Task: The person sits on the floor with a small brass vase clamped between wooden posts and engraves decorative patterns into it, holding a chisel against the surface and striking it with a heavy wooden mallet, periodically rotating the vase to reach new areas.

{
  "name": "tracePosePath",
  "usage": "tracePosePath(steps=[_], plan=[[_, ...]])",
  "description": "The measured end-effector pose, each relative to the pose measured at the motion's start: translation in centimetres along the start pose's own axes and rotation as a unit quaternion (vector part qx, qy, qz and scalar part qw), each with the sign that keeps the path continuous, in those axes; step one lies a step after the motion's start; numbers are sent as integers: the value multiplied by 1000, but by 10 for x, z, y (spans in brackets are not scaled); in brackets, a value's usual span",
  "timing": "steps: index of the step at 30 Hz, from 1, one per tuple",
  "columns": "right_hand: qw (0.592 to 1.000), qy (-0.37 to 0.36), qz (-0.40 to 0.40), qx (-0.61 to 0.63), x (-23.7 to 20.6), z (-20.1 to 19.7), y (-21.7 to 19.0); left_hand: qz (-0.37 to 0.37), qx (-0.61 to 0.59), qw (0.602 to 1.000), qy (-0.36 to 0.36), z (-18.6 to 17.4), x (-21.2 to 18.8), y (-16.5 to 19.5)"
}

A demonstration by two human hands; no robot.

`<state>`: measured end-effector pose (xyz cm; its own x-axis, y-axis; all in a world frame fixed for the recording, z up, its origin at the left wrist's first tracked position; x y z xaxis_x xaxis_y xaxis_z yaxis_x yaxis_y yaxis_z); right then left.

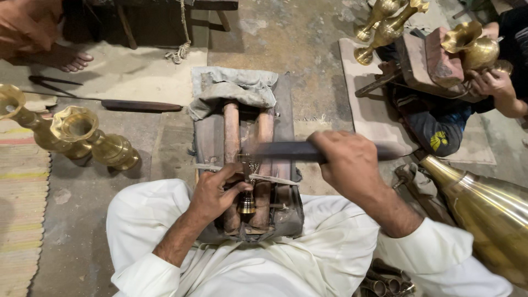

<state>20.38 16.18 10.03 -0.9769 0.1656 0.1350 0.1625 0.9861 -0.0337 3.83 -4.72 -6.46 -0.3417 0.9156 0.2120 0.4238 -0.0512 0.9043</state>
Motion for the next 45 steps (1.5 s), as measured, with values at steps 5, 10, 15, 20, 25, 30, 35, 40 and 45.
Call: tracePosePath(steps=[5,10,15,20,25,30,35,40,45], plan=[[995,-92,24,-25,17,-15,0,-20,-37,999,-3,1,1,-1],[989,-138,37,-30,27,-20,2,1,-17,1000,1,1,-1,-5],[996,-74,22,36,31,-24,2,10,-6,1000,8,2,1,-10],[992,-113,54,17,30,-23,2,15,-12,1000,-17,2,2,-12],[992,-114,14,-49,29,-20,1,5,-12,1000,-23,0,1,-13],[992,-120,18,-46,30,-22,3,28,-18,999,-17,-2,2,-12],[996,-88,28,-7,30,-28,0,26,-17,999,-26,-3,3,-10],[994,-103,12,-39,31,-30,-4,42,-37,998,-32,-4,3,-8],[993,-95,-17,-66,31,-31,-6,42,-43,998,-26,-4,3,-9]])
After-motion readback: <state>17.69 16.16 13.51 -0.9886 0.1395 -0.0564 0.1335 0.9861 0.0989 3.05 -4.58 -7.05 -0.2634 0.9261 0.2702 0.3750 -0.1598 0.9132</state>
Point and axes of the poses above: each hand's wrist, its own x-axis towards the middle knuckle, its own z-axis out of the palm, y = z × x, the point moved 1 cm from there along x, towards the middle knuckle, and after that the axes turned 11 degrees about -y, right-handed, at the moved point
